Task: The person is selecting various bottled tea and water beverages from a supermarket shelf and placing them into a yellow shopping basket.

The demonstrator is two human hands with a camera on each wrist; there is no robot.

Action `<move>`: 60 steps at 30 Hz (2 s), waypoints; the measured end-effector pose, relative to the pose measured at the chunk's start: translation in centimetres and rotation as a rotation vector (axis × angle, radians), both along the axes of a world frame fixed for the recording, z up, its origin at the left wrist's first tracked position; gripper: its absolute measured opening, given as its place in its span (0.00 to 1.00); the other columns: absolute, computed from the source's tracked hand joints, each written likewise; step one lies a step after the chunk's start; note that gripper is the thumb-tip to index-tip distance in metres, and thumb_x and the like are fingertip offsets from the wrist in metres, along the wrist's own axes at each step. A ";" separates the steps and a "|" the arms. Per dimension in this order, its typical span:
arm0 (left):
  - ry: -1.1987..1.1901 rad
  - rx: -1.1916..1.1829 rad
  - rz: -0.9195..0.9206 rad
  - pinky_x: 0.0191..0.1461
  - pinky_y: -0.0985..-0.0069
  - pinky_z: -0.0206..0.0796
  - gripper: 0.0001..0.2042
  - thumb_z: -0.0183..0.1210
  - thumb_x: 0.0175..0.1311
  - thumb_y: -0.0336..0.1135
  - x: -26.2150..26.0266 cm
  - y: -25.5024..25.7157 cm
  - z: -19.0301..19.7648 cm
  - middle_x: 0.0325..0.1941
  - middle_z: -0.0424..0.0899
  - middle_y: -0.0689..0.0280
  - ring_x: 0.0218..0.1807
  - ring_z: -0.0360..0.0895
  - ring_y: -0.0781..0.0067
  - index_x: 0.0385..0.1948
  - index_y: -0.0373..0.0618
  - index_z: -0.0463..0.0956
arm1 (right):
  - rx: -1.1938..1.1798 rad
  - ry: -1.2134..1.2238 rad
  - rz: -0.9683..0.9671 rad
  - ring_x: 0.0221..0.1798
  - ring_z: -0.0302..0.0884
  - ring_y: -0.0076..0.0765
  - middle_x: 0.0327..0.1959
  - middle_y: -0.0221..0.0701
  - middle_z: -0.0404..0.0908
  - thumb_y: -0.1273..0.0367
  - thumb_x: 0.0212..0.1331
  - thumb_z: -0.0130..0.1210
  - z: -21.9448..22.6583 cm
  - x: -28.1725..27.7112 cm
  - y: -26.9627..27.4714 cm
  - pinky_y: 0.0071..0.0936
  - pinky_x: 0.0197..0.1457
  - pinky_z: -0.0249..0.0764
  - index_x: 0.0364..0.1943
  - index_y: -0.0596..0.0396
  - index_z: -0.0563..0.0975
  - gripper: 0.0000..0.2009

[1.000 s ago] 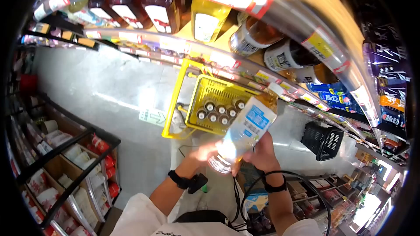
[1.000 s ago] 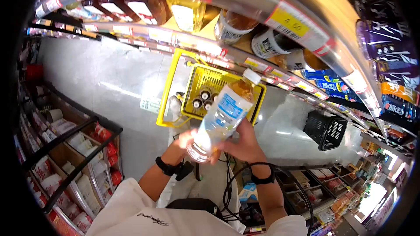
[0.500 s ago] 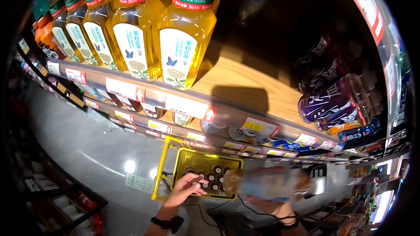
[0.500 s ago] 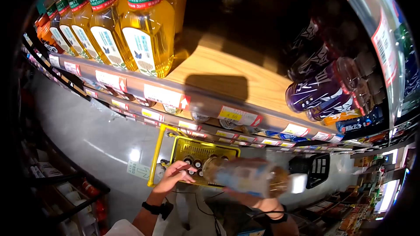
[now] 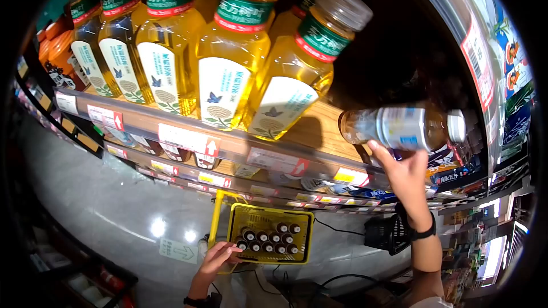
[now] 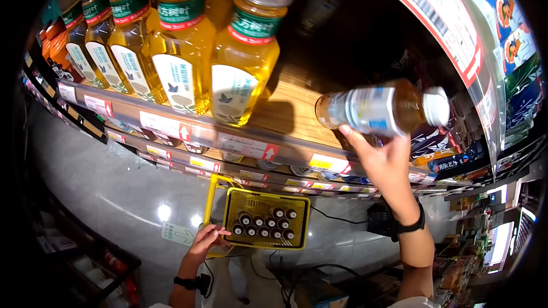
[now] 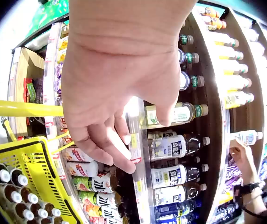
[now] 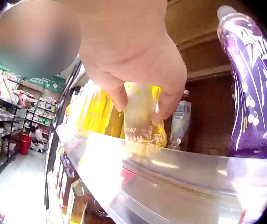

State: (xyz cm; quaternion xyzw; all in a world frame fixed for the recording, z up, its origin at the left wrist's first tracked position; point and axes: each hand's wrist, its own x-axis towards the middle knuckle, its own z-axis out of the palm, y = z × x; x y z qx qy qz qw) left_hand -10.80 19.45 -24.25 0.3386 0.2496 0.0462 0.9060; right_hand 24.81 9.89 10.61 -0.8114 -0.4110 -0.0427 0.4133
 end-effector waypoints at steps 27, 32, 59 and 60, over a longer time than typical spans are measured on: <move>0.110 0.147 -0.006 0.56 0.68 0.73 0.19 0.48 0.80 0.46 -5.3 6.7 -1.3 0.54 0.85 0.56 0.49 0.84 0.64 0.57 0.39 0.72 | 0.041 -0.123 0.139 0.67 0.67 0.31 0.68 0.37 0.69 0.85 0.61 0.55 -2.5 20.5 12.4 0.30 0.71 0.67 0.78 0.53 0.51 0.41; 0.108 0.144 0.014 0.57 0.68 0.72 0.19 0.48 0.80 0.46 -4.6 5.8 -1.6 0.54 0.85 0.56 0.50 0.83 0.64 0.57 0.39 0.72 | 0.140 -0.407 0.359 0.67 0.66 0.35 0.67 0.38 0.70 0.78 0.62 0.61 -3.5 22.8 12.0 0.34 0.71 0.67 0.74 0.58 0.57 0.36; -0.527 1.923 -0.264 0.62 0.61 0.70 0.08 0.63 0.46 0.39 10.8 -9.3 14.1 0.40 0.84 0.69 0.58 0.78 0.66 0.25 0.48 0.79 | -0.228 0.829 0.825 0.73 0.72 0.44 0.70 0.42 0.75 0.65 0.48 0.76 -15.9 -8.0 -11.6 0.39 0.75 0.65 0.70 0.56 0.72 0.40; -0.506 1.981 -0.242 0.62 0.63 0.67 0.08 0.62 0.45 0.40 10.9 -9.8 13.9 0.38 0.86 0.70 0.58 0.79 0.66 0.23 0.48 0.81 | -0.258 0.822 0.837 0.77 0.65 0.49 0.75 0.42 0.70 0.60 0.44 0.78 -16.2 -7.9 -12.3 0.45 0.79 0.59 0.72 0.55 0.70 0.46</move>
